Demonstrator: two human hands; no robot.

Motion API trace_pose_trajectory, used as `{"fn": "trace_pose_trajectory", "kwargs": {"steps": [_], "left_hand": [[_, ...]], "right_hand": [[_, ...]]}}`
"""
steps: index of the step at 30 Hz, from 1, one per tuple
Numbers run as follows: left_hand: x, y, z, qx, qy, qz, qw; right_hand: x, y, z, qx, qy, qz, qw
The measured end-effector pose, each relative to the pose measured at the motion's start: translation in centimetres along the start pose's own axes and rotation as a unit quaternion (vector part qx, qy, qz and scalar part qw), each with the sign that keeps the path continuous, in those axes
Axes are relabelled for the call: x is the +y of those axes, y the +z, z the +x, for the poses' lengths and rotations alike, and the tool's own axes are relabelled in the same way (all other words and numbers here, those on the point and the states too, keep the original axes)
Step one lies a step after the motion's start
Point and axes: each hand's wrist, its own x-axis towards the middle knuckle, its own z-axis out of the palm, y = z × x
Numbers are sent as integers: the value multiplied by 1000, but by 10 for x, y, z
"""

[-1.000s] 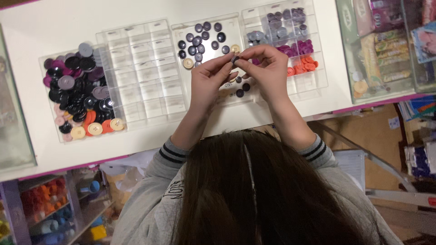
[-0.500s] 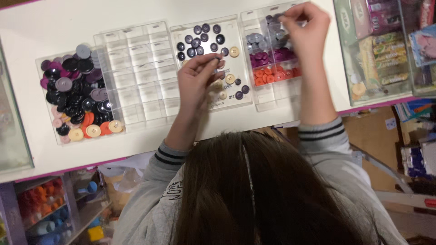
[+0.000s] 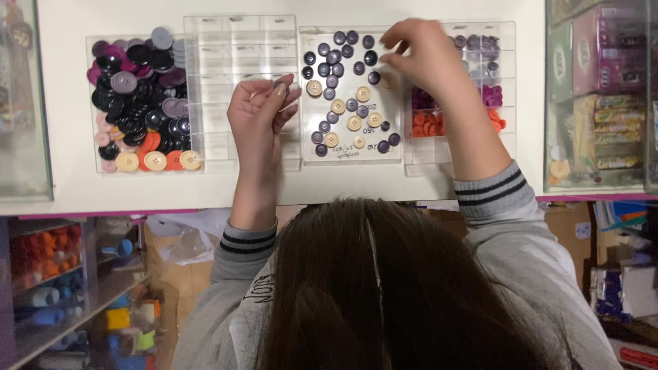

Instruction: The person sorts various buttons by hand from a central pile into the individual compartments of plastic storage containers.

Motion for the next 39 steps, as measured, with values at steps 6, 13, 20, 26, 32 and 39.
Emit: {"fn": "trace_pose_trajectory", "kwargs": {"steps": [6, 13, 20, 26, 32, 39], "left_hand": [[3, -12, -6, 12, -4, 22, 1000], [-1, -18, -4, 26, 2, 20, 999], [-18, -23, 3, -6, 36, -2, 999], [-16, -15, -3, -29, 32, -4, 999], [-21, -12, -4, -68, 29, 2, 997], [-17, 6, -11, -109, 21, 67, 992]], "right_hand": [[-15, 11, 7, -106, 1, -28, 994], [-72, 31, -28, -195, 14, 2, 981], [-21, 147, -43, -8, -257, -69, 964], [-24, 142, -40, -26, -198, -18, 980], [-19, 138, -35, -34, -184, -18, 982], [-41, 91, -51, 64, -69, 358, 929]]}}
